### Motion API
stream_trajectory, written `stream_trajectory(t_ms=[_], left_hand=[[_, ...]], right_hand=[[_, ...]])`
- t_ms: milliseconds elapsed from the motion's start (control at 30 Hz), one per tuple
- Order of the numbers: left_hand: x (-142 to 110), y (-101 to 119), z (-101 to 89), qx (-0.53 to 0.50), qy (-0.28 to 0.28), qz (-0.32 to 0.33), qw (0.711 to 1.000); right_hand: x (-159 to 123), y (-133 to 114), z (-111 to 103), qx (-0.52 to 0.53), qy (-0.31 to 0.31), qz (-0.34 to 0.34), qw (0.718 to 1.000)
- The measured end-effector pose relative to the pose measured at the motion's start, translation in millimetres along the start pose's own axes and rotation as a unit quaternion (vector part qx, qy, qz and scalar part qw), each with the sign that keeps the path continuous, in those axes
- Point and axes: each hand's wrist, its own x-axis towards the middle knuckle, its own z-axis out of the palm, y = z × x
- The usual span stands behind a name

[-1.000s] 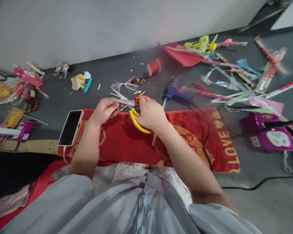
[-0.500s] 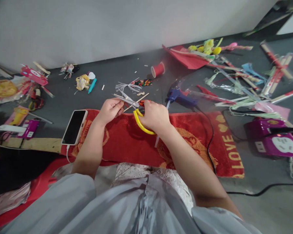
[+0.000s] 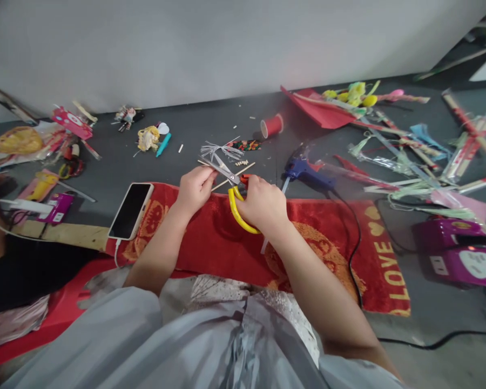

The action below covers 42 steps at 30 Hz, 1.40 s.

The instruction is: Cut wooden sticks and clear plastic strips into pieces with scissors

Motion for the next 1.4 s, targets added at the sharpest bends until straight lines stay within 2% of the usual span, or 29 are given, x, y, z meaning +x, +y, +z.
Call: stream_trajectory(t_ms=[167,533,767,1000,1400], left_hand=[[1.8,-0.3,-6.0,-0.038,-0.029,-0.003,0.999],[6.2,1.4,-14.9,-0.167,-0.047,-0.032,0.984],[6.6,-0.5,-18.7,-0.267,-0.137,-0.100,0.949],[6.5,-5.6,-13.8,-0.266,-0.142,-0.095,0.949],[6.0,-7.6,-9.2,-0.249,-0.141,-0.095,0.953]], right_hand=[[-0.6,2.7,1.9,0.019,0.020,-0.015,1.000],[0.6,6.9,6.2,0.075,0.060,-0.065,0.993],[2.4,10.6,10.5,0.057,0.059,-0.109,0.991],[3.0,10.6,10.0,0.048,0.010,-0.089,0.995],[2.4,8.9,4.8,0.021,-0.022,-0.066,0.997]])
